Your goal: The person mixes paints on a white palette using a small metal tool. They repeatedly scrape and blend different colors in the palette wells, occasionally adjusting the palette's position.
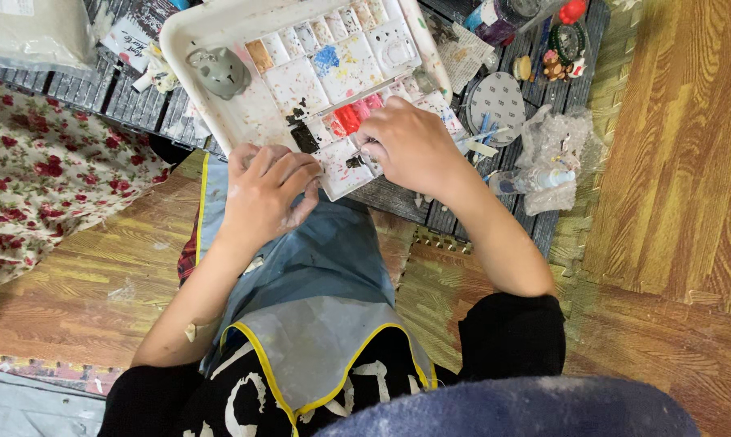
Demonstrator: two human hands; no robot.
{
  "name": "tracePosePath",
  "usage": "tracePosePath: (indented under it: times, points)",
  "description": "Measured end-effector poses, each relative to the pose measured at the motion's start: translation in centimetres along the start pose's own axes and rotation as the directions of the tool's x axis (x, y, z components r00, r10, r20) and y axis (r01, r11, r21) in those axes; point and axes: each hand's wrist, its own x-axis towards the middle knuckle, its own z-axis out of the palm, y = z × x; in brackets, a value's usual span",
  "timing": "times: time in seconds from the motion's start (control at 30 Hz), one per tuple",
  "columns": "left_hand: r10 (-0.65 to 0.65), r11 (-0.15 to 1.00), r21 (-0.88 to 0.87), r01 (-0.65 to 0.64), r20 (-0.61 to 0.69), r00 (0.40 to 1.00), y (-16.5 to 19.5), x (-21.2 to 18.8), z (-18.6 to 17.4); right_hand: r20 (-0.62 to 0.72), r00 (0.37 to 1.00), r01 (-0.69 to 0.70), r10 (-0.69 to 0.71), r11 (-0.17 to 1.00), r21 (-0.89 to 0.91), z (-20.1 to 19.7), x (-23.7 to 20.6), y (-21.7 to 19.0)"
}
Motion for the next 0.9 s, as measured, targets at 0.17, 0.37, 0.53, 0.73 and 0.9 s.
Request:
tracePosePath:
  times: [0.17,0.37,0.53,0.73,0.9]
  points:
    - [0.002,1.000,-0.011,-0.002,0.008,1.000,-0.21,0.08,0.08,-0.046,0.999,0.023,-0.024,1.000,-0.013,-0.36,-0.63,0.99]
    - [-0.001,1.000,-0.008,0.001,0.004,1.000,-0.09,0.14,0.03,-0.066,0.995,0.071,-0.073,0.997,-0.027,0.03,-0.49,1.12]
    - [0.000,1.000,-0.004,0.000,0.009,1.000,-0.08,0.13,0.13,-0.063,0.995,0.072,-0.075,0.996,-0.051,0.25,-0.44,0.79]
    - [-0.005,1.000,-0.017,0.005,0.008,1.000,0.03,0.10,0.07,-0.070,0.990,0.118,-0.121,0.992,-0.050,0.12,-0.45,0.37]
    - [-0.001,1.000,-0.013,0.001,0.007,1.000,-0.05,0.25,-0.06,-0.097,0.983,0.158,-0.155,0.987,0.023,-0.53,-0.65,0.61]
